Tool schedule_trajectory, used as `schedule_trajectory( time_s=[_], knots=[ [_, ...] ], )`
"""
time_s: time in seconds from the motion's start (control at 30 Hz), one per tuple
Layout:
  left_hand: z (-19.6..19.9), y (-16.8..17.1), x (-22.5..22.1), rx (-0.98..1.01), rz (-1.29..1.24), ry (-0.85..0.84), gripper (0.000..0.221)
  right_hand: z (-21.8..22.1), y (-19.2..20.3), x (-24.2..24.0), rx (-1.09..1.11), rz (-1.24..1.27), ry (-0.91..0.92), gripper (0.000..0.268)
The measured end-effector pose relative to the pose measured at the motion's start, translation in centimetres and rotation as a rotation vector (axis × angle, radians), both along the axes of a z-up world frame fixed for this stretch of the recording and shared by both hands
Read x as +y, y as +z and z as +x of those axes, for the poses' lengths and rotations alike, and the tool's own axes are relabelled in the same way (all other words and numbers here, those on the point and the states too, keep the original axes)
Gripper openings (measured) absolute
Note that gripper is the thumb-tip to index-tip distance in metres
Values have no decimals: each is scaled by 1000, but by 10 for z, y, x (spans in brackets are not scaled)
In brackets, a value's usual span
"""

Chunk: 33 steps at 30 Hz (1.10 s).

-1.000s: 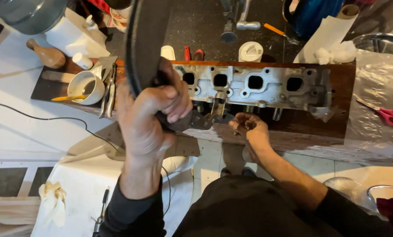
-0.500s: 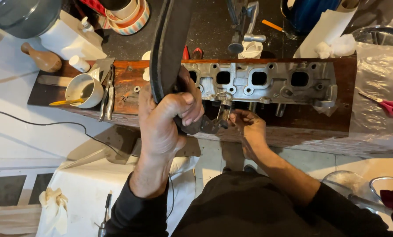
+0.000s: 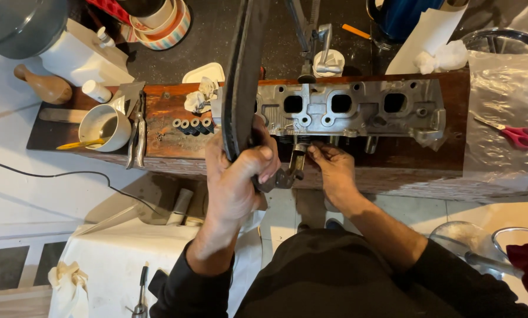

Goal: Assembling valve springs onto an engine cylinder head using a spring compressor tool.

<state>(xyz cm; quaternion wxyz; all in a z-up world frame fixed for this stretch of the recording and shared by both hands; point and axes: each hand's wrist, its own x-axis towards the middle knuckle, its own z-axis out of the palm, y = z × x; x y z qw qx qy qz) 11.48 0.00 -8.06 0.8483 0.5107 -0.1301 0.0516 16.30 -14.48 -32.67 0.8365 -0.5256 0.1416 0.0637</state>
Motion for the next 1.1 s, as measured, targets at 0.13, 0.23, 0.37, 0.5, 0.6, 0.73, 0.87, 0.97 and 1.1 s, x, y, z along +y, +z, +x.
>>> schedule_trajectory(
  time_s=[0.13,0.23,0.37,0.5,0.6,0.73,0.87,0.97,1.1],
  knots=[
    [1,-11,-9,-90,-41,150,15,2,26,8,105,-93,-100,27],
    [0,-18,-9,-90,-36,165,21,4,31,8,129,-89,-80,29],
    [-2,-23,-14,-119,-32,197,20,-1,41,7,142,-99,-71,26],
    [-4,-30,-18,-111,-25,221,20,0,46,8,155,-106,-76,27],
    [-4,-30,-20,-134,-34,237,21,0,53,7,150,-134,-87,31],
    [-6,-35,-21,-139,-51,262,23,0,55,7,144,-158,-80,37],
    [-6,-36,-22,-148,-108,264,21,3,35,5,119,-159,-75,35],
    [-8,-37,-21,-134,-59,272,24,0,61,7,162,-223,-63,50],
    [-6,-44,-21,-140,-35,282,22,4,67,7,173,-252,-37,57]
  ],
)
